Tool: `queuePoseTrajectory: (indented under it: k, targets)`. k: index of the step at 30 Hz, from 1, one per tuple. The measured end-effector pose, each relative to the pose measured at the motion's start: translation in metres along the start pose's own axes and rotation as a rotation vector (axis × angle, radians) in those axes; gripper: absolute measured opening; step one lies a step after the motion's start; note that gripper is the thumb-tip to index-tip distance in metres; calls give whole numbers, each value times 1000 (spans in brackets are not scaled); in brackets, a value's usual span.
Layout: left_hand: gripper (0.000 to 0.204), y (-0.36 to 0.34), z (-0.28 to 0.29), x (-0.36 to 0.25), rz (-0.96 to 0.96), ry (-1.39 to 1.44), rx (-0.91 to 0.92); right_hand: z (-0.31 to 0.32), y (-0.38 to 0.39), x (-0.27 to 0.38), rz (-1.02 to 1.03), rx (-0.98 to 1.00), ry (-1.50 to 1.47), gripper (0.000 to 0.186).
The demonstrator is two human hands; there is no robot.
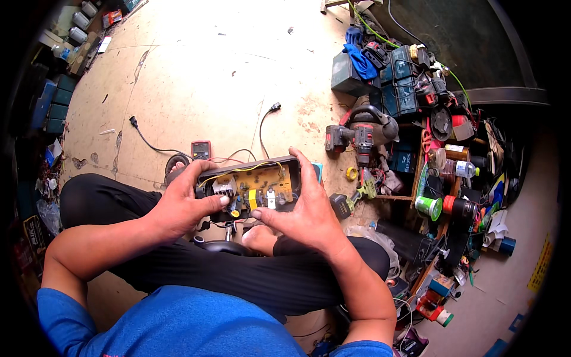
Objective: The person handles a circuit board and a plastic housing, cuts a wire using scissors, and touches the components with multimeter probes. They place the board into the housing and use a screwdriver to fasten the two halves of the casing together.
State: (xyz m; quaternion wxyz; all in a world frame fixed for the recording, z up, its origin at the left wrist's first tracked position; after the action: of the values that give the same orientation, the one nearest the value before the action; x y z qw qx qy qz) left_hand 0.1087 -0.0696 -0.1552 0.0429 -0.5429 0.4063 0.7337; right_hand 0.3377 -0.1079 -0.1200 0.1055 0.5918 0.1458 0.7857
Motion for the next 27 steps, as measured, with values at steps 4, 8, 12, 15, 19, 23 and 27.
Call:
queuePoseTrajectory:
  k: [4,8,12,15,19,23,27]
  targets:
    - [56,-1,1,-3,-14,-32,-15,-1,-1,3,-4,13,-26,119]
    - [56,1,1,-4,11,14,-7,5,1,6,19,115,-120,113]
    - [56,3,1,-7,32,47,-2,12,2,8,18,197,-220,100]
    - [56,2,0,-5,11,55,4,12,3,6,1,201,-228,93]
    - [57,2,2,-5,2,-5,-7,12,4,5,-10,210,-249,93]
    - [58,4,2,-7,28,19,4,13,4,8,-23,212,-259,93]
    - [59,5,3,-9,38,12,4,11,2,7,-25,195,-261,93]
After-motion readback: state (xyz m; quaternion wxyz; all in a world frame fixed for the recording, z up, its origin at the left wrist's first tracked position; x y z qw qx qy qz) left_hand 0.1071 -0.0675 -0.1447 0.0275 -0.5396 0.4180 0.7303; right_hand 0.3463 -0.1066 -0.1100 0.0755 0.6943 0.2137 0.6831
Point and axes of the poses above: each hand's wrist, its own y-axis away from the middle knuckle, its own z-axis out of the back of the hand, x = y × z, the point moved 7 cm from there along -y, towards the middle knuckle, and after that the axes turned 12 degrees about -y, right-handed, at the moved point
